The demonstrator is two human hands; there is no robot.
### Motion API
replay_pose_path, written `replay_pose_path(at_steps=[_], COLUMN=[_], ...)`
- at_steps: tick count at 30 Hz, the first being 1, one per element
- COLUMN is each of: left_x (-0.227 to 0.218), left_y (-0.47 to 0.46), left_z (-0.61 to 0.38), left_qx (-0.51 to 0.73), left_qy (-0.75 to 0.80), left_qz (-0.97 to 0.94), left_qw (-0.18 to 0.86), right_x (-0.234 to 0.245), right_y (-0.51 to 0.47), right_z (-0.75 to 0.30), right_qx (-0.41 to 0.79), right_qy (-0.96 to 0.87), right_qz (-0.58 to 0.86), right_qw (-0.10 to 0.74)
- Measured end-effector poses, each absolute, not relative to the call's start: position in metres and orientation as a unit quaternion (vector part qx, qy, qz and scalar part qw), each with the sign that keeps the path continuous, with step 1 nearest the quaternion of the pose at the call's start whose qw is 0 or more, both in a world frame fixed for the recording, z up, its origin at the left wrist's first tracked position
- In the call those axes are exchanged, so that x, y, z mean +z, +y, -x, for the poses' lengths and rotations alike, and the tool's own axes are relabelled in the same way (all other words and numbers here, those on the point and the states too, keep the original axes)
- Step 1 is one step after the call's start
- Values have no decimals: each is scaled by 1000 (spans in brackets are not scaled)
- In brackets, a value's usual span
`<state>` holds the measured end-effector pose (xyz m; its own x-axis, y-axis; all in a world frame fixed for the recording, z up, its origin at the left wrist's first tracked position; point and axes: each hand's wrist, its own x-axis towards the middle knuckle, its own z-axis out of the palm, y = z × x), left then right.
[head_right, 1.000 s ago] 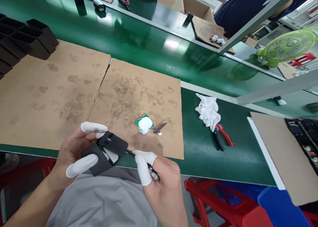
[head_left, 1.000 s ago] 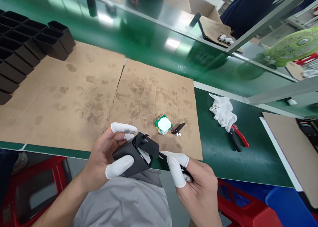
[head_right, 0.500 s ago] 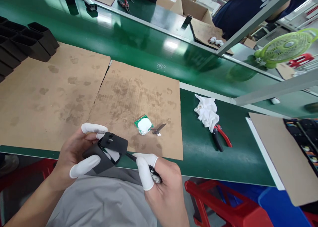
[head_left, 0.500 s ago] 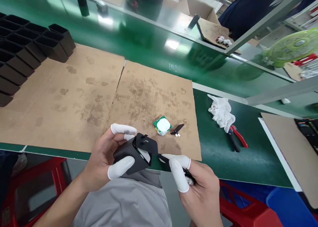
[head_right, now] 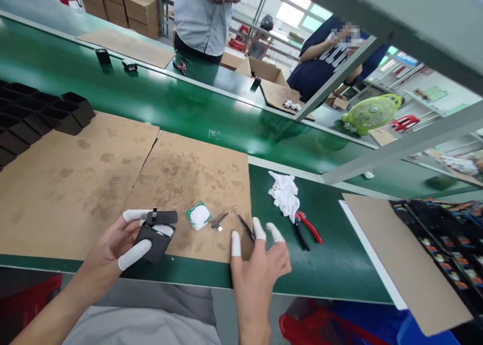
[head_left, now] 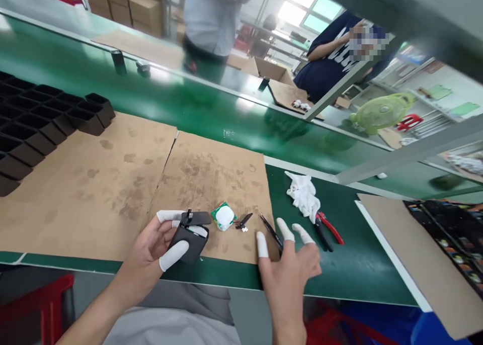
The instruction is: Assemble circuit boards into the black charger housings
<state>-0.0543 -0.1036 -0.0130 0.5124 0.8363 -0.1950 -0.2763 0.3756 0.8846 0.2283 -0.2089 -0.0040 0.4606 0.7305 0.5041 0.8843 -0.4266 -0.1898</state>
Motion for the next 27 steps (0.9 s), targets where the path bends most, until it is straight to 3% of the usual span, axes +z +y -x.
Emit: replay_pose_path(at_steps=[1, 5, 7, 15, 24, 27], left_x=[-14, -18, -21, -28, -32, -41], left_y=[-104, -106, -108, -104, -95, -98], left_z=[53, 46, 44, 46, 26, 19], left_qx=[356, 368, 367, 385, 445, 497], left_qy=[335, 341, 346, 298, 325, 372], left_qz=[-425, -428, -432, -434, -428, -438], left_qw=[762, 752, 747, 758, 717, 651], right_x=[-3, 4, 5, 6, 6, -2], right_y=[-210, -207, -199, -166, -141, -131], right_z=[-216, -161, -143, -139, -148, -150], right_qx=[-162, 86, 131, 160, 88, -4], right_qy=[-508, -619, -632, -653, -707, -716], right_qz=[807, 660, 607, 526, 510, 482], right_qw=[254, 417, 463, 521, 483, 505])
